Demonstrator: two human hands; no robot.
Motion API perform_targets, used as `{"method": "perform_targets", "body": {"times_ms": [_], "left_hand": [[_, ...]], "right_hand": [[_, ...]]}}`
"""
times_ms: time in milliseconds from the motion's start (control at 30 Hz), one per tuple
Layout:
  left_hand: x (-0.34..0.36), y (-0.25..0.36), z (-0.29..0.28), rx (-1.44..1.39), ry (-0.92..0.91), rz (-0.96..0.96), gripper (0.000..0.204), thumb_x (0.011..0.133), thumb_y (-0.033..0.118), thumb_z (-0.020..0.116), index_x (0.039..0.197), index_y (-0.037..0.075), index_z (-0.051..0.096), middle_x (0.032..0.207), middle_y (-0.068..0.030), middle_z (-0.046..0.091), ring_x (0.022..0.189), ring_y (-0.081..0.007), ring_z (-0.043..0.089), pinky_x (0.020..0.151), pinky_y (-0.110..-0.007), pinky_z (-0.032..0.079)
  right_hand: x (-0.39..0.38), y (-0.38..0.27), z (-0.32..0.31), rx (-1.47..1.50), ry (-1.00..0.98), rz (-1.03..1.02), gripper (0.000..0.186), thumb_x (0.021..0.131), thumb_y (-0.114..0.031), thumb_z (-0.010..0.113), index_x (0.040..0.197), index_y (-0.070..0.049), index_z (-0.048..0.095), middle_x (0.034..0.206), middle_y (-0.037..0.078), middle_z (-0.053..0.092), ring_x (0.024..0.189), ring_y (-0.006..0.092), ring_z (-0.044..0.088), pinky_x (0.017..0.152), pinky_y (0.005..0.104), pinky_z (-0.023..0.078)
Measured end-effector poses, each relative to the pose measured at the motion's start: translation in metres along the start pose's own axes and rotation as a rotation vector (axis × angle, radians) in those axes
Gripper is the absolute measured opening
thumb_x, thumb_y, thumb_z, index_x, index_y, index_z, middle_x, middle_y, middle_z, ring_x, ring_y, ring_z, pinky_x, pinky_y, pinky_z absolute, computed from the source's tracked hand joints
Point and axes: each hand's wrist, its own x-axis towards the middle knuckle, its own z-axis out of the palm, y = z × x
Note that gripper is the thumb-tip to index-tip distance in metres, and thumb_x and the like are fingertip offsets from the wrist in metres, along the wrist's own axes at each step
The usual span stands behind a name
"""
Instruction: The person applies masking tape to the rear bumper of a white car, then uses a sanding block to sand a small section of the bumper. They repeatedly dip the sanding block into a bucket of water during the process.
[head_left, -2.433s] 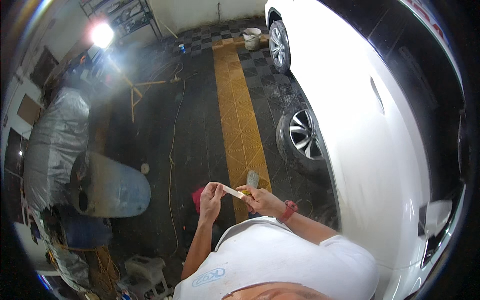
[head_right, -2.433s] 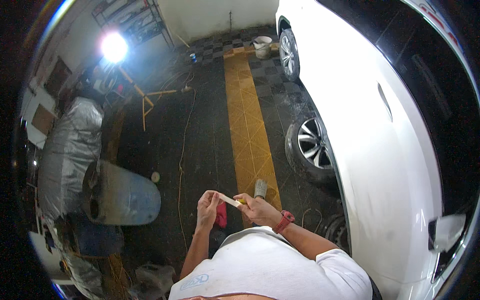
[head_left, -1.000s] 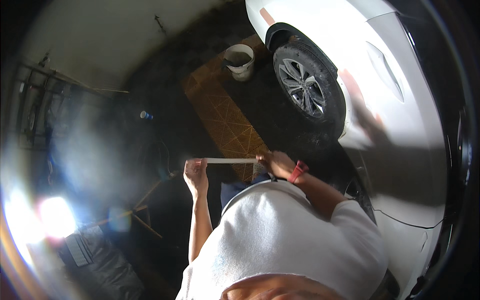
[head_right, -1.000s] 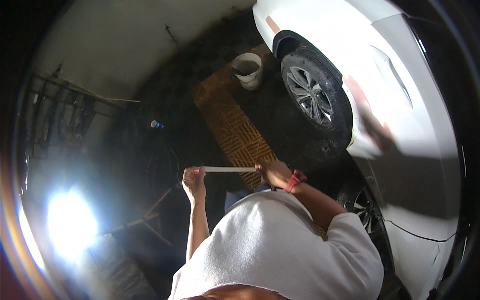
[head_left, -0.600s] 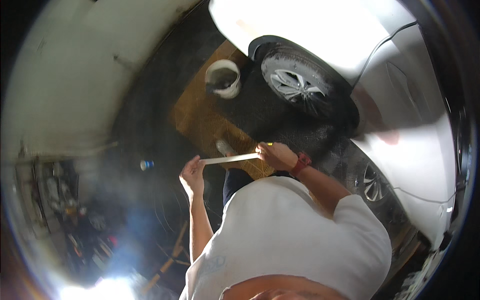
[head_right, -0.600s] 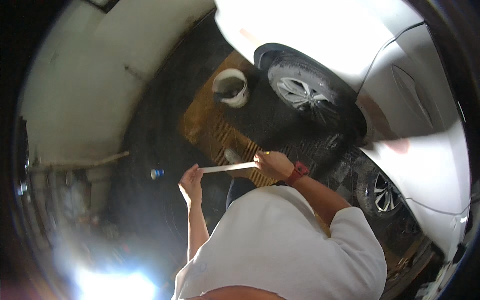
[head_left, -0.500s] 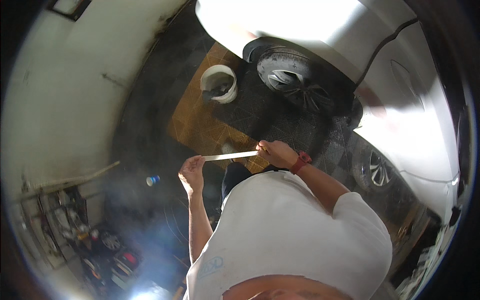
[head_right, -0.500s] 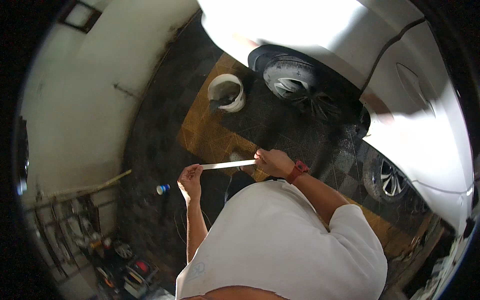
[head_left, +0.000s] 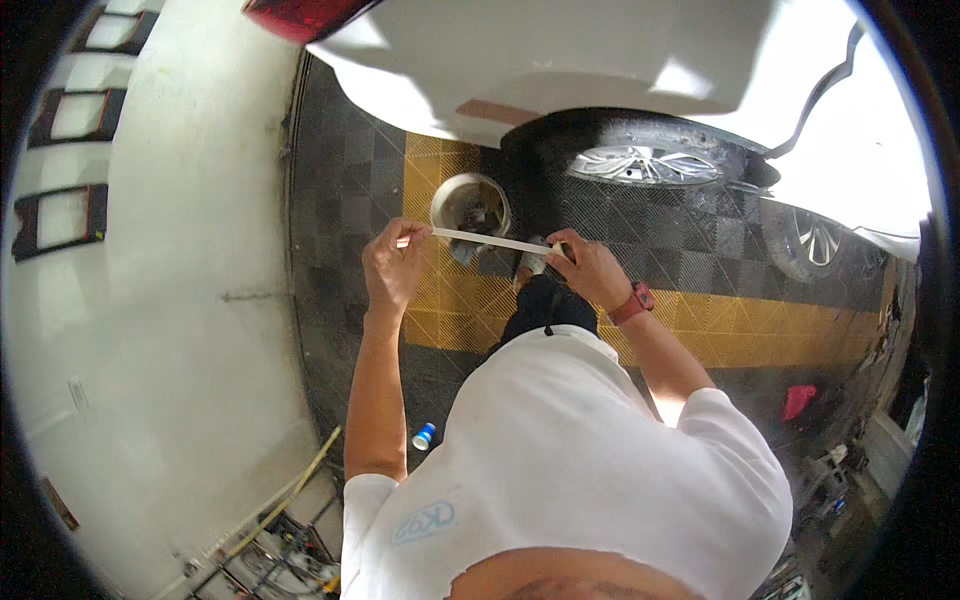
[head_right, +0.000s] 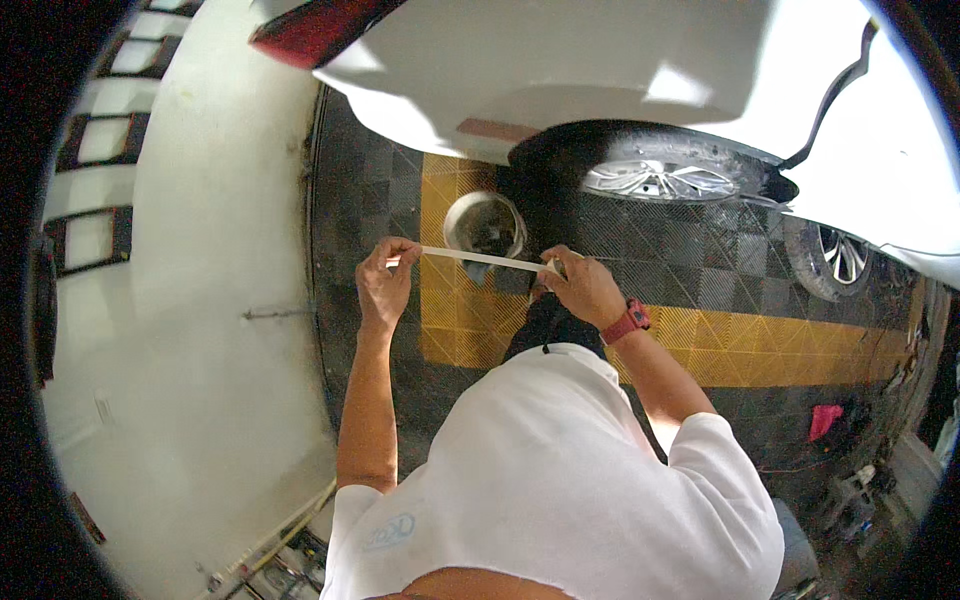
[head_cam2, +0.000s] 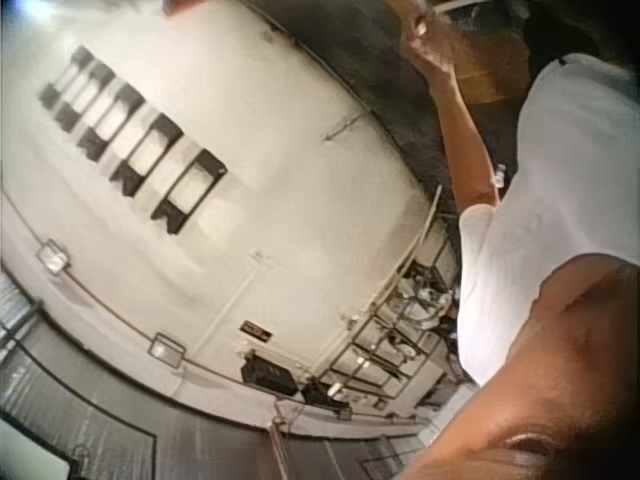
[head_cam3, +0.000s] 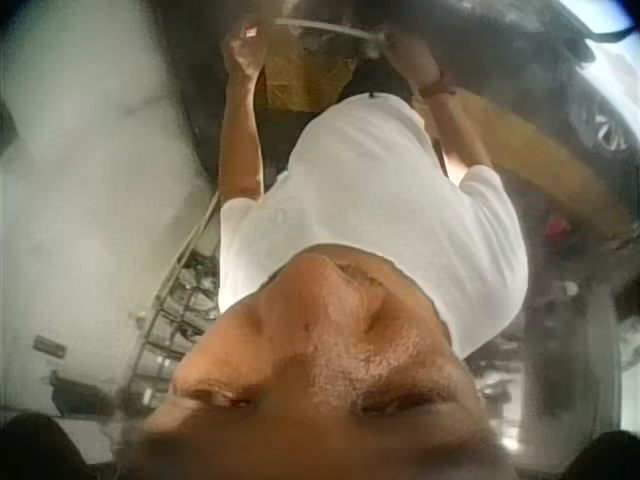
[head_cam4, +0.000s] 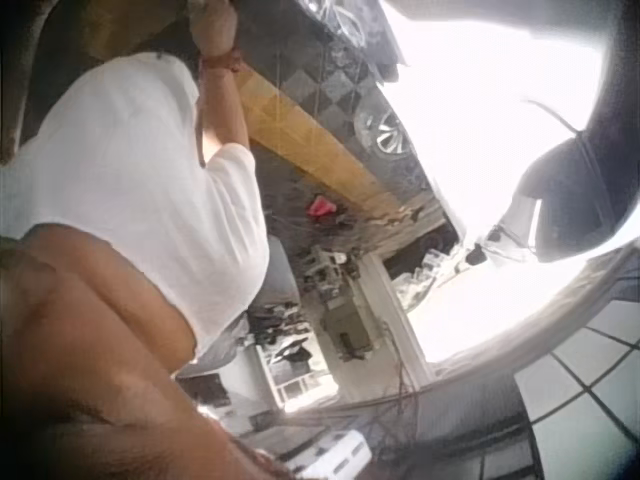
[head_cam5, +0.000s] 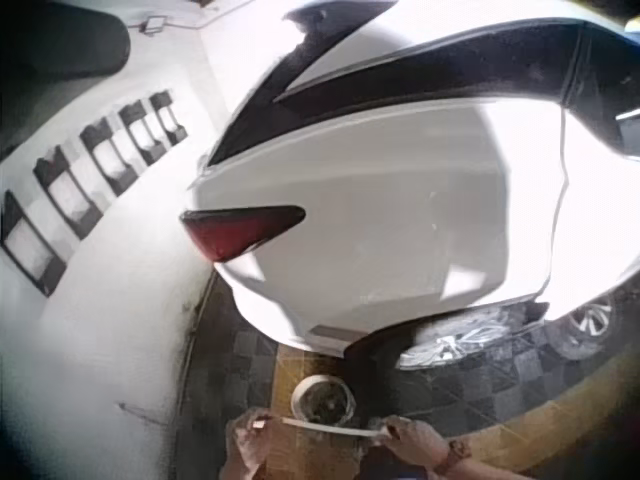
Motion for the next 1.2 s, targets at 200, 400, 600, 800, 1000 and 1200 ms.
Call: {"method": "perform_targets", "body": {"times_ms": [200, 400, 600, 800, 1000, 1200], "left_hand": [[0.128, -0.022, -0.02, 0.131, -0.188, 0.083, 0.016, 0.097, 0.017, 0.083, 0.1, 0.003, 0.075, 0.092, -0.0072, 0.078, 0.084, -0.0191, 0.075, 0.079, -0.036, 0.058], [0.238, -0.051, -0.021, 0.131, -0.383, 0.158, 0.018, 0.094, 0.023, 0.086, 0.096, 0.007, 0.078, 0.095, -0.0044, 0.079, 0.085, -0.0168, 0.074, 0.08, -0.034, 0.058], [0.348, -0.083, 0.013, 0.469, -0.131, 0.981, 0.027, 0.089, 0.04, 0.088, 0.086, 0.016, 0.077, 0.089, -0.0008, 0.072, 0.087, -0.0244, 0.069, 0.081, -0.041, 0.052], [0.389, -0.08, 0.021, 0.618, 0.129, 1.464, 0.03, 0.086, 0.056, 0.086, 0.075, 0.03, 0.076, 0.098, 0.0052, 0.061, 0.1, -0.0252, 0.06, 0.09, -0.046, 0.042], [0.426, -0.096, 0.026, 0.477, 0.13, 1.693, 0.019, 0.078, 0.042, 0.09, 0.07, 0.033, 0.074, 0.104, 0.0062, 0.056, 0.11, -0.0254, 0.049, 0.097, -0.046, 0.026], [0.444, -0.1, 0.018, 0.605, 0.071, 1.649, 0.018, 0.072, 0.048, 0.095, 0.069, 0.037, 0.081, 0.105, 0.0057, 0.053, 0.11, -0.0263, 0.046, 0.1, -0.049, 0.023]], "right_hand": [[0.1, -0.014, 0.019, -0.078, 0.26, 0.03, 0.035, 0.105, -0.037, 0.066, 0.126, -0.008, 0.067, 0.104, 0.022, 0.077, 0.094, 0.0464, 0.074, 0.081, 0.0553, 0.059], [0.17, -0.036, 0.026, -0.011, 0.518, 0.167, 0.036, 0.106, -0.038, 0.064, 0.128, -0.01, 0.065, 0.11, 0.021, 0.077, 0.104, 0.0425, 0.074, 0.091, 0.052, 0.058], [0.232, -0.031, 0.054, -0.064, 0.902, 0.256, 0.037, 0.103, -0.043, 0.063, 0.124, -0.013, 0.068, 0.104, 0.02, 0.078, 0.097, 0.0431, 0.075, 0.086, 0.0546, 0.06], [0.263, -0.045, 0.079, 0.044, 1.142, 0.331, 0.042, 0.1, -0.04, 0.072, 0.122, -0.004, 0.07, 0.098, 0.023, 0.078, 0.094, 0.0428, 0.076, 0.081, 0.0516, 0.06], [0.289, -0.041, 0.067, -0.015, 1.253, 0.351, 0.041, 0.094, -0.041, 0.078, 0.102, -0.001, 0.076, 0.092, 0.023, 0.077, 0.091, 0.0429, 0.076, 0.081, 0.0522, 0.058], [0.297, -0.053, 0.063, -0.029, 1.299, 0.331, 0.042, 0.089, -0.04, 0.082, 0.107, -0.003, 0.079, 0.096, 0.022, 0.078, 0.097, 0.0413, 0.076, 0.087, 0.0496, 0.06]]}}
